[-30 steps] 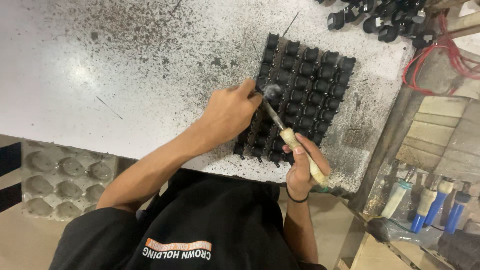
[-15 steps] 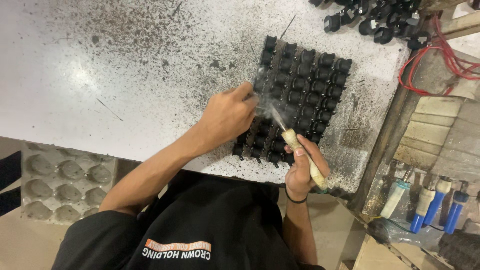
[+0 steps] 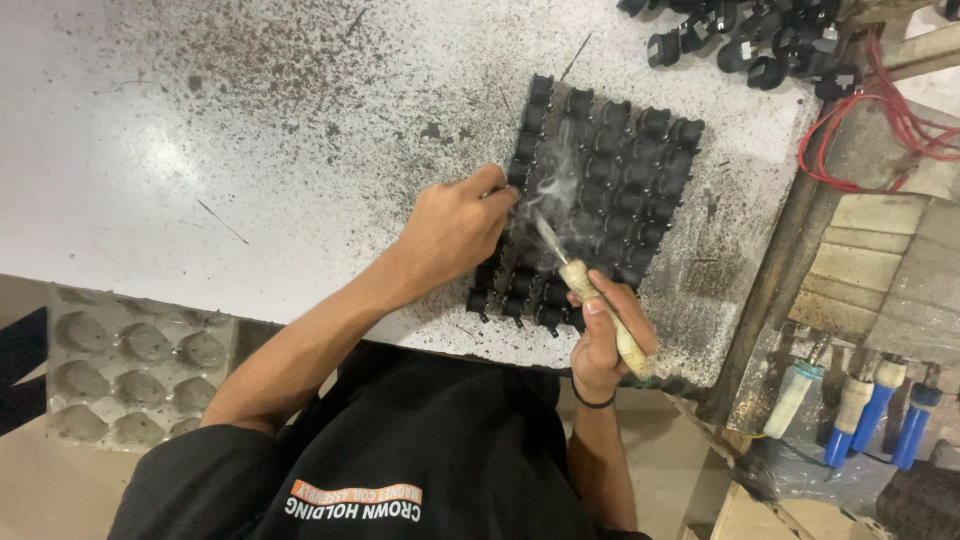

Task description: The person arranges black cylindrical components in a grid on the workbench, then uses a soldering iron to solder a wire terminal on each component one at a time, working across the grid. Smoke rises as the iron contacts each part, and the person later switches to a different handheld tool to work on the parts.

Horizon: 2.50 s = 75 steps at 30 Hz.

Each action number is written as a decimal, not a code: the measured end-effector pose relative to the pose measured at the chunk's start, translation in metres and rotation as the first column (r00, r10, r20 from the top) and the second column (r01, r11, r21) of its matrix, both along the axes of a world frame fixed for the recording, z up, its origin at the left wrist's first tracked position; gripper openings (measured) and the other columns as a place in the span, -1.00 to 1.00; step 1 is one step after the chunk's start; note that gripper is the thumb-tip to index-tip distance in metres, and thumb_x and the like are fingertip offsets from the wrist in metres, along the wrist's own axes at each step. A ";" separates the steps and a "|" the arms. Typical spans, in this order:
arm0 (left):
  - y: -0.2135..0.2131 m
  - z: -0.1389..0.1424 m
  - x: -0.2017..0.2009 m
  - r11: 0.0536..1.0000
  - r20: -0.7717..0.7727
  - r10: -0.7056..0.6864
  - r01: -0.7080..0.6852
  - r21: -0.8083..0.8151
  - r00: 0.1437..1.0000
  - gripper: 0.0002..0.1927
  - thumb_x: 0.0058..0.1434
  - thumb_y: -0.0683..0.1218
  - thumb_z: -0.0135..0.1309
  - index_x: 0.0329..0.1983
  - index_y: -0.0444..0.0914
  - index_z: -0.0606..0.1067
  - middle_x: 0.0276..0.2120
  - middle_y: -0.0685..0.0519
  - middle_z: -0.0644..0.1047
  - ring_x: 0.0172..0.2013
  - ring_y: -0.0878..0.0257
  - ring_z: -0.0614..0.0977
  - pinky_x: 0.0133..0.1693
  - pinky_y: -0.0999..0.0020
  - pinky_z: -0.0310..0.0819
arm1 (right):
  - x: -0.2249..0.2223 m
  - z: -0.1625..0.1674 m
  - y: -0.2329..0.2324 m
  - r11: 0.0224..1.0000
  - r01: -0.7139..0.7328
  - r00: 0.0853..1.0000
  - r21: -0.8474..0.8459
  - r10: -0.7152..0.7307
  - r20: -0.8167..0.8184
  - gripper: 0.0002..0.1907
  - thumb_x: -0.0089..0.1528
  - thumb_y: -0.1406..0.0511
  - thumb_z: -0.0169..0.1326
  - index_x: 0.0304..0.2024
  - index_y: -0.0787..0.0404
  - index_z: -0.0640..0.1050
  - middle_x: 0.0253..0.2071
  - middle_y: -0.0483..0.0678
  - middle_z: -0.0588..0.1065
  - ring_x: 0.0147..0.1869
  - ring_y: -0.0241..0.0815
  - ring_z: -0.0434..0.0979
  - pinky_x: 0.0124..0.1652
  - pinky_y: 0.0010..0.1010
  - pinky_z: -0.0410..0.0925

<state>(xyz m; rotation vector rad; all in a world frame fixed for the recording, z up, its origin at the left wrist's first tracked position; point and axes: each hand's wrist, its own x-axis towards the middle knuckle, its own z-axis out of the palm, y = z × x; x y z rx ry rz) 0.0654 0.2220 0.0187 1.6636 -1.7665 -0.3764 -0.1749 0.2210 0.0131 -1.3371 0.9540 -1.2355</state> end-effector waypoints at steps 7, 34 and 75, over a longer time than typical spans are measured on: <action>-0.007 0.000 -0.002 0.998 0.119 -0.013 0.007 0.055 0.993 -0.93 0.15 -0.22 0.13 -0.30 -0.29 0.52 -0.33 -0.07 0.50 -0.48 0.02 0.63 -0.47 0.15 0.52 | -0.011 0.016 -0.008 0.994 -0.110 0.957 -0.006 0.104 -0.272 -0.69 0.27 0.41 0.09 -0.01 0.55 0.58 -0.21 0.20 0.58 -0.22 -0.04 0.61 -0.19 -0.36 0.47; -0.027 -0.003 0.018 0.999 0.048 -0.013 0.015 -0.047 0.999 -0.87 0.21 -0.19 0.18 -0.19 -0.23 0.66 -0.30 0.00 0.54 -0.45 0.06 0.64 -0.42 0.17 0.55 | 0.004 -0.003 -0.021 0.993 0.039 0.999 0.107 -0.038 -0.010 -0.73 0.33 0.44 0.04 0.02 0.54 0.57 -0.04 0.22 0.58 -0.09 -0.03 0.64 -0.12 -0.31 0.55; -0.027 -0.002 0.011 0.997 -0.016 0.009 -0.010 -0.078 1.000 -0.86 0.16 -0.22 0.18 -0.20 -0.29 0.63 -0.26 0.00 0.55 -0.44 0.02 0.65 -0.40 0.16 0.59 | 0.003 -0.004 -0.024 0.991 0.024 0.999 0.134 -0.030 0.044 -0.71 0.34 0.44 0.05 0.05 0.55 0.56 -0.05 0.23 0.58 -0.09 -0.04 0.63 -0.07 -0.30 0.52</action>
